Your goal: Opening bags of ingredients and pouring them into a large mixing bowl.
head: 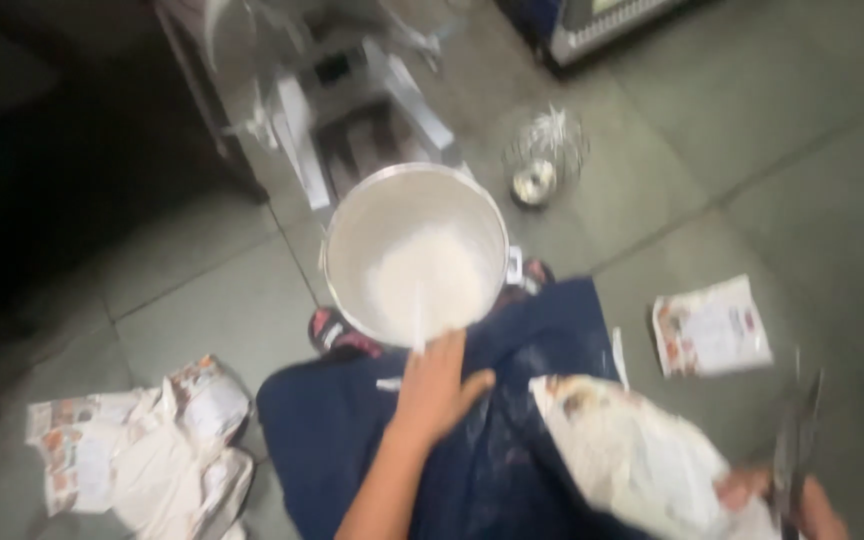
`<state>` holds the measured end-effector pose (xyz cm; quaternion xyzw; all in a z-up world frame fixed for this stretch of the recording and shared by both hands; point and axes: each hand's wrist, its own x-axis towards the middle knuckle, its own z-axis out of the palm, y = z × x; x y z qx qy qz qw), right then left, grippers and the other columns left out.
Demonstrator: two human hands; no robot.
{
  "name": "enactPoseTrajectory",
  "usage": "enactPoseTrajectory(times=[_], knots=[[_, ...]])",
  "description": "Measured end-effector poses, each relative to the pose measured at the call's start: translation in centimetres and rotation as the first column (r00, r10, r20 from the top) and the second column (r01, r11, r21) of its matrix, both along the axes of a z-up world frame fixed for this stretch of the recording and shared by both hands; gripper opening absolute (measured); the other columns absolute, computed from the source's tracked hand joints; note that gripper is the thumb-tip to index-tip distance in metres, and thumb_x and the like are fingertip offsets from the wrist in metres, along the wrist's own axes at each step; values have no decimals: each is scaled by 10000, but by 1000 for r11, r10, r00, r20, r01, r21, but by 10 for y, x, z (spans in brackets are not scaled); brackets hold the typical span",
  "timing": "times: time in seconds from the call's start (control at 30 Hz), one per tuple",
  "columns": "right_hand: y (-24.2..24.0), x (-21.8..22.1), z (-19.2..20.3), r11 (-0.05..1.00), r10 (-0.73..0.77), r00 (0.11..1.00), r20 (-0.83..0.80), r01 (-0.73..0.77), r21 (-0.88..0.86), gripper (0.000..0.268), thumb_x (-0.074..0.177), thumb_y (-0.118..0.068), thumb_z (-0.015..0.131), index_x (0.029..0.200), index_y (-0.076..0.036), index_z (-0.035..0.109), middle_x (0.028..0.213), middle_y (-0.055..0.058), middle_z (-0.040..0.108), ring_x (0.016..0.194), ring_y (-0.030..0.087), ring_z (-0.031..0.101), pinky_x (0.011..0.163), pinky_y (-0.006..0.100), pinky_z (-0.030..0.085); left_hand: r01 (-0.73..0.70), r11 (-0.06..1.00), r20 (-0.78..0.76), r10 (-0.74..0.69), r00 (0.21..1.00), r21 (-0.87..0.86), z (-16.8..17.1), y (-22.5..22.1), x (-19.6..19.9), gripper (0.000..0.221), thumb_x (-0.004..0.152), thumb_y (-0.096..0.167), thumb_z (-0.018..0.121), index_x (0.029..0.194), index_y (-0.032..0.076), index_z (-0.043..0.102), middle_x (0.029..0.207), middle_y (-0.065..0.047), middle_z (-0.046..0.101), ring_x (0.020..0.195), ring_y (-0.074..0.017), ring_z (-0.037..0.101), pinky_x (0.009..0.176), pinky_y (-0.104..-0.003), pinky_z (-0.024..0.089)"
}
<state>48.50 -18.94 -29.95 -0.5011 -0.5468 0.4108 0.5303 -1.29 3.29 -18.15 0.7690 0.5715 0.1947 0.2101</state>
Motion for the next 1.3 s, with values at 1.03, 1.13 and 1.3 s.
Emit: enactPoseTrajectory(times=[1.03,1.13,1.3], knots=[[15,-62,47,981,194,972,-130,-196,-8,779,891,-580,697,1242,98,546,1091,235,670,1086,360,707,1048,497,483,-289,847,514,507,692,-446,-28,38,-86,290,1041,248,593,1184,20,701,819,-123,631,783,-275,604,751,-410,474],[17,-104,105,990,-31,995,100,44,-132,710,763,-495,804,1178,27,561,1059,177,679,1073,298,719,1037,414,459,-211,934,330,304,894,-288,13,61,-6,478,1059,303,375,1403,134,661,886,-141,615,792,-240,593,747,-361,516],[22,-126,122,986,-62,995,76,73,-149,524,719,-181,751,1168,1,551,1055,163,661,1050,268,699,1022,390,453,413,907,720,-232,654,-83,43,58,167,653,991,414,650,1413,-75,550,1233,-201,633,1102,-316,623,959,-406,502]])
